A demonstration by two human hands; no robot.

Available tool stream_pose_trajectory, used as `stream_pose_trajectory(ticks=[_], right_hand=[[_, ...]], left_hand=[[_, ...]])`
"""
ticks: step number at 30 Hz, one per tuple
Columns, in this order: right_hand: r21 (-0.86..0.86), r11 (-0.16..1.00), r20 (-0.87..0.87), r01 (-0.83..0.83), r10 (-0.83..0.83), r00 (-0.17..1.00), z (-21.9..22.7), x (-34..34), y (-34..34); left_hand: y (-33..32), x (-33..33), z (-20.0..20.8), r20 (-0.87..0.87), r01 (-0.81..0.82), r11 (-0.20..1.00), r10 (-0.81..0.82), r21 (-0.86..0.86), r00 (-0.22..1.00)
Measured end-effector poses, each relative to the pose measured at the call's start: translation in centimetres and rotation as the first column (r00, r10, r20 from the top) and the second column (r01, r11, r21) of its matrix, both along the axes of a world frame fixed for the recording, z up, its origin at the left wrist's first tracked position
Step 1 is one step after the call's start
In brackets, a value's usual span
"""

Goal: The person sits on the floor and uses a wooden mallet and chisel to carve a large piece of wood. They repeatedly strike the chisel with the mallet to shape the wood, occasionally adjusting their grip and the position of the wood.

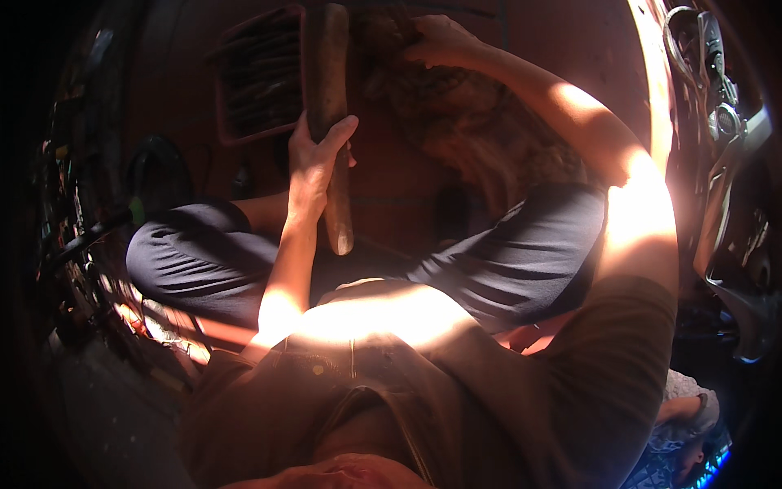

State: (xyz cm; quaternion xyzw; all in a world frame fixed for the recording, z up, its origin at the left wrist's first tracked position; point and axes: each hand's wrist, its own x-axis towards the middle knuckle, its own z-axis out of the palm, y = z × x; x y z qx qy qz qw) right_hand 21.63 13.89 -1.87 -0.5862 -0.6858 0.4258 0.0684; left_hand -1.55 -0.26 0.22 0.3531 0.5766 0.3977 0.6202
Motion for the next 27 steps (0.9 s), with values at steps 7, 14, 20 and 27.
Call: stream_pose_trajectory(ticks=[7,14,20,27], right_hand=[[0.083,0.997,-0.121,0.002,0.008,0.993,-2.2,2.3,-0.1],[0.323,0.910,0.045,-0.260,0.260,0.965,-3.4,0.4,-1.1],[0.440,0.787,0.158,-0.433,0.407,0.900,-2.7,-0.4,-1.1],[0.354,0.848,0.229,-0.396,0.332,0.915,-3.0,0.9,0.6]], left_hand=[[0.0,0.0,0.0,0.054,-0.032,0.999,0.031,0.014,0.998],[0.0,-0.1,-0.2,0.019,-0.004,1.000,0.004,0.006,1.000],[0.0,-0.2,-0.4,0.012,0.000,1.000,0.000,0.002,1.000],[0.1,-0.3,0.2,0.013,-0.016,1.000,0.016,0.016,1.000]])
